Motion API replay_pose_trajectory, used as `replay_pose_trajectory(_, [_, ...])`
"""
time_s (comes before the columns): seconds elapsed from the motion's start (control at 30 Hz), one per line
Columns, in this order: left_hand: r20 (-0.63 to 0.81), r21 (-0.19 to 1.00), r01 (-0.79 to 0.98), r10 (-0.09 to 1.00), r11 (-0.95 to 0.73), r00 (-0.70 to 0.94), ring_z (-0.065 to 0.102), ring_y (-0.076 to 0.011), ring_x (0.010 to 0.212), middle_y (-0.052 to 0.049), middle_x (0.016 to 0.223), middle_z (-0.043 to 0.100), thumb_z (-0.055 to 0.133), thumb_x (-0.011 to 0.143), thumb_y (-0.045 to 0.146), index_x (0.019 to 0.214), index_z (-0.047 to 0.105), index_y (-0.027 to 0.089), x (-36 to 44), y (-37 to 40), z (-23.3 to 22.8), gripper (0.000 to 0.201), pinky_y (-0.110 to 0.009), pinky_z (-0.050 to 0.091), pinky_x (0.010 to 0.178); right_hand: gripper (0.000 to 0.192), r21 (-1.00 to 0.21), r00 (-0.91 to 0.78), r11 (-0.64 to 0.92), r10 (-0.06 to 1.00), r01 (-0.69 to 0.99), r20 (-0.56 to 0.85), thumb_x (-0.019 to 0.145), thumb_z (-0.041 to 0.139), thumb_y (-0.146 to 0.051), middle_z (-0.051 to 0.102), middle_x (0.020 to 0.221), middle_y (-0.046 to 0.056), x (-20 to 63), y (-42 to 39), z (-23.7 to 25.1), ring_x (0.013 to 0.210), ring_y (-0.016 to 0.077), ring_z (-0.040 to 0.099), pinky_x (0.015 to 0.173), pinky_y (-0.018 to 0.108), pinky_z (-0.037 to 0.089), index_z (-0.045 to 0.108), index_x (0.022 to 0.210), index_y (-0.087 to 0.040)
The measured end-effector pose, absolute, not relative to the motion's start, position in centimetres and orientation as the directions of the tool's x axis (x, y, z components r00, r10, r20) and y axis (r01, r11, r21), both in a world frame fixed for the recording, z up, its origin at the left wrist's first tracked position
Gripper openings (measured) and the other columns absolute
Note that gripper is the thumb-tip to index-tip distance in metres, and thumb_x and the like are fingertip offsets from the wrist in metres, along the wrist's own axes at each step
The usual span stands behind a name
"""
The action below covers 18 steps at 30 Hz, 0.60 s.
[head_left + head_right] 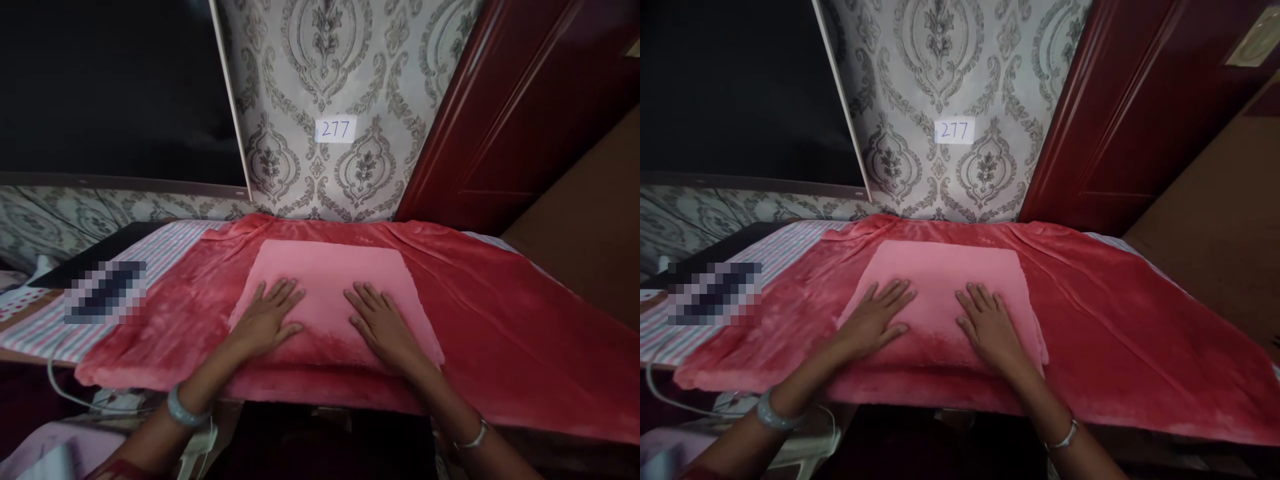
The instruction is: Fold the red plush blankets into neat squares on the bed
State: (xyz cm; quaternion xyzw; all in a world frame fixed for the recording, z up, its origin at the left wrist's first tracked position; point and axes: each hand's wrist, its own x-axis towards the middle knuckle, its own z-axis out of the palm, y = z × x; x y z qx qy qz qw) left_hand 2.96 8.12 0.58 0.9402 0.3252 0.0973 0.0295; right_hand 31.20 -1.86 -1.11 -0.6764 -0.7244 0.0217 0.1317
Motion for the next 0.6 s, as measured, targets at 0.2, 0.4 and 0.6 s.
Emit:
replay_pose_trajectory(0.2, [0.124, 0.151, 0.840, 0.853, -0.522, 0.508, 0.027, -0.0318, 0.153, -0.011, 0.165, 0.032, 0.032, 0.102, 0.051, 0.158, 0.035, 0.027, -1.6, 12.8, -0.1, 0.061, -0.065, 0.024, 0.119, 0.053, -0.213, -0.053, 0.096, 0.978, 0.972, 0.201, 0.104, 0.035, -0.041, 0.029, 0.166, 0.006, 31.1, -1.9, -1.7, 0.154, 0.0290, 0.024, 0.122, 0.060, 0.022, 0.040, 0.156, -0.031])
replay_pose_trajectory(0.4, [0.195, 0.048, 0.943, 0.929, -0.328, 0.313, 0.020, -0.0403, 0.154, -0.020, 0.164, 0.033, 0.036, 0.098, 0.045, 0.146, 0.053, 0.012, -2.1, 14.0, 1.8, 0.061, -0.068, 0.021, 0.119, 0.054, -0.210, -0.043, 0.080, 0.984, 0.974, 0.175, 0.105, 0.034, -0.040, 0.026, 0.167, 0.007, 30.7, -2.0, -1.0, 0.154, 0.0286, 0.022, 0.123, 0.057, 0.020, 0.039, 0.157, -0.027])
replay_pose_trajectory(0.6, [0.225, 0.121, 0.662, 0.670, -0.740, 0.707, 0.022, -0.0289, 0.155, -0.013, 0.167, 0.029, 0.040, 0.099, 0.048, 0.156, 0.038, 0.020, 5.5, 13.0, 4.6, 0.064, -0.053, 0.020, 0.124, 0.054, -0.220, -0.037, 0.077, 0.982, 0.972, 0.183, 0.104, 0.037, -0.039, 0.027, 0.166, 0.008, 30.4, -2.2, -0.6, 0.154, 0.0290, 0.022, 0.123, 0.058, 0.022, 0.039, 0.157, -0.027])
